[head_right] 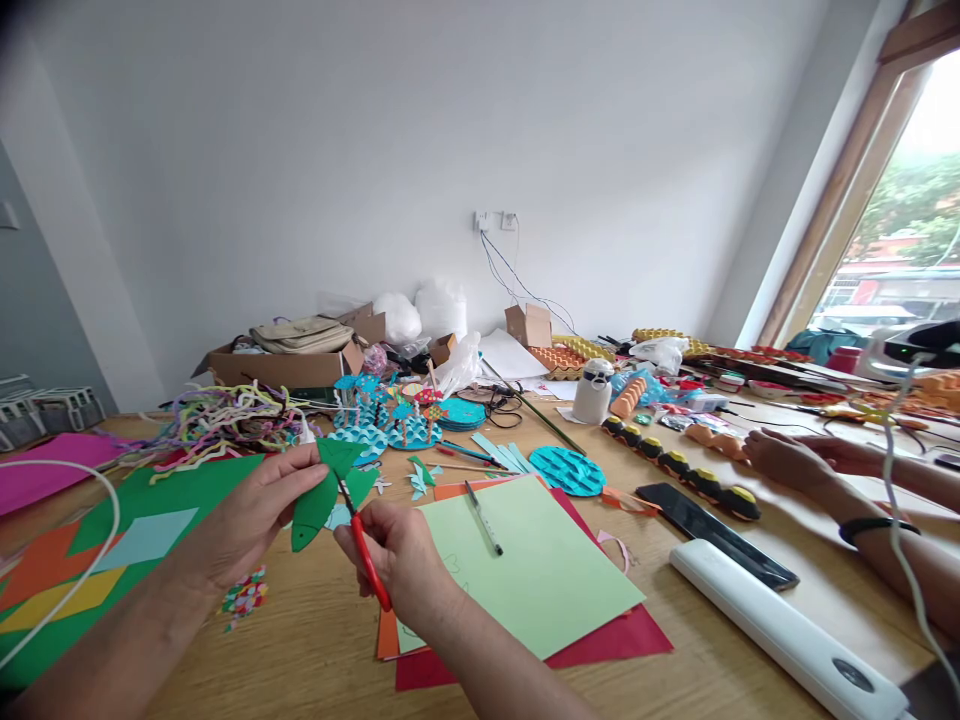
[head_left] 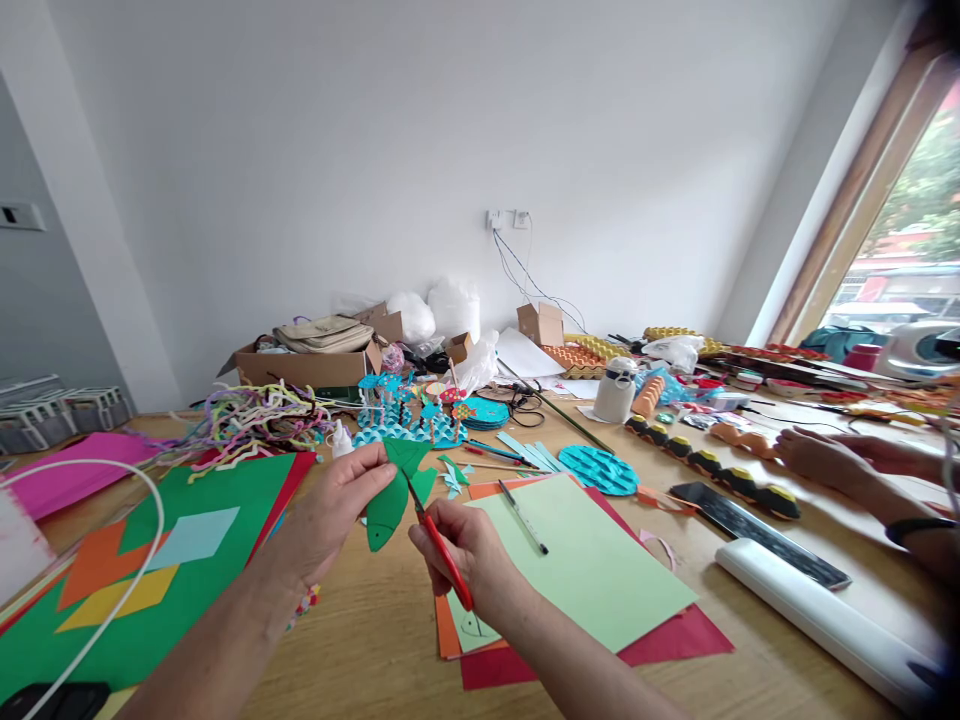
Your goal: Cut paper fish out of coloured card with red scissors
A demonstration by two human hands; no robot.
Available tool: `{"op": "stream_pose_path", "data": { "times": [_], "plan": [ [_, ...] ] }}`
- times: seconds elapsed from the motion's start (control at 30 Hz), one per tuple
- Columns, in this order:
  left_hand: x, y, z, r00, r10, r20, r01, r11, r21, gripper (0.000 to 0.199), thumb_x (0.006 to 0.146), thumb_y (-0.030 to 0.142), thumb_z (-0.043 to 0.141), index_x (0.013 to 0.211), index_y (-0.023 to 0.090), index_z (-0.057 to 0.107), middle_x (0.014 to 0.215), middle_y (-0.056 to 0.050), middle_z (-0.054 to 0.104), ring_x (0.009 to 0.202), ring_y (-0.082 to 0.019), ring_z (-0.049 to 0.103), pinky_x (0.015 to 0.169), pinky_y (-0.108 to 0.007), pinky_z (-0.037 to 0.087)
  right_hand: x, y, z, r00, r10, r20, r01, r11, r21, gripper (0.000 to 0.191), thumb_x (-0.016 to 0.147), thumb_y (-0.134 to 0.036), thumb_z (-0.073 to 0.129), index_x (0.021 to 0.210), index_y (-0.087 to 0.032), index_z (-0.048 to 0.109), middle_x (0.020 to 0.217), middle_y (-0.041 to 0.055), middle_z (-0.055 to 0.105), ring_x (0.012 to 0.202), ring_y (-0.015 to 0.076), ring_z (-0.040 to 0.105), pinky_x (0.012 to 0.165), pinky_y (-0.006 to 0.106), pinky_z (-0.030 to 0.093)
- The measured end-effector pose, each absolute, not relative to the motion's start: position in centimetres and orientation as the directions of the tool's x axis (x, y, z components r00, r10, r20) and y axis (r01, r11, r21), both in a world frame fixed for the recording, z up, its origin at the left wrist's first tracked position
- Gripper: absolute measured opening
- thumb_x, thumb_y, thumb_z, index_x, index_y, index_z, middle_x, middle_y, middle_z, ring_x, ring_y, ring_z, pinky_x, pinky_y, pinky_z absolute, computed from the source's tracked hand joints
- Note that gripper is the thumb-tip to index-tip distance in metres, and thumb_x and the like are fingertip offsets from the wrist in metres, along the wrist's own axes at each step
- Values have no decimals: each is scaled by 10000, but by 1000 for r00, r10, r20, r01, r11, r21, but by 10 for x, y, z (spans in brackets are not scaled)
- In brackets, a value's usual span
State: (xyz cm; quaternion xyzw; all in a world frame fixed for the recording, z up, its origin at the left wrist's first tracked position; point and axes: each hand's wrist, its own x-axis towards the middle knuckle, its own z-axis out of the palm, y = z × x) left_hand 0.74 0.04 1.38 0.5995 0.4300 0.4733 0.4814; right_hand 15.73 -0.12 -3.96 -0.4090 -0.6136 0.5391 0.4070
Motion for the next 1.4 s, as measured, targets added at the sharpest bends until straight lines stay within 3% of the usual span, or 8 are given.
{"op": "stream_pose_path", "data": {
  "times": [0.3,0.5,0.77,0.93,1.2,1.4],
  "plan": [
    [7,1,14,192,974,118,-16,-117,993,190,765,360,574,679,197,526,563,61,476,533,-101,412,501,-198,330,159,1,-42,-342,938,64,103,105,-989,283,696,-394,588,590,-194,417,389,-101,395,305,59,425,303,149,283],
    [5,2,12,163,981,110,-37,-105,994,171,742,364,601,764,196,580,630,36,571,572,-128,504,560,-223,391,157,-3,-35,-351,936,28,128,78,-989,314,679,-419,601,570,-192,413,373,-89,413,309,65,429,314,155,287],
    [14,1,11,167,982,92,-169,-64,983,161,721,333,622,793,198,575,669,26,620,566,-120,535,529,-217,400,155,-3,-38,-378,923,71,-20,69,-997,410,648,-552,600,611,-190,409,404,-75,454,341,65,429,368,180,347],
    [17,1,8,167,979,114,-178,-84,981,156,721,325,628,783,192,577,691,14,633,610,-131,561,584,-235,436,155,-4,-44,-393,914,101,-78,76,-994,488,656,-655,556,648,-182,437,428,-56,478,357,70,428,386,193,355],
    [7,6,8,192,979,63,-154,-34,987,245,684,303,676,894,200,604,768,1,658,650,-141,575,579,-240,421,156,-5,-46,-456,882,121,-182,41,-982,509,657,-669,560,653,-169,471,430,-57,463,345,65,422,367,184,337],
    [4,3,10,243,965,96,-91,-76,993,117,752,300,612,768,189,581,594,51,540,517,-77,441,507,-195,360,156,-5,-42,-467,880,85,-194,-8,-981,455,665,-608,590,620,-172,466,399,-57,465,334,69,419,362,183,333]
  ]
}}
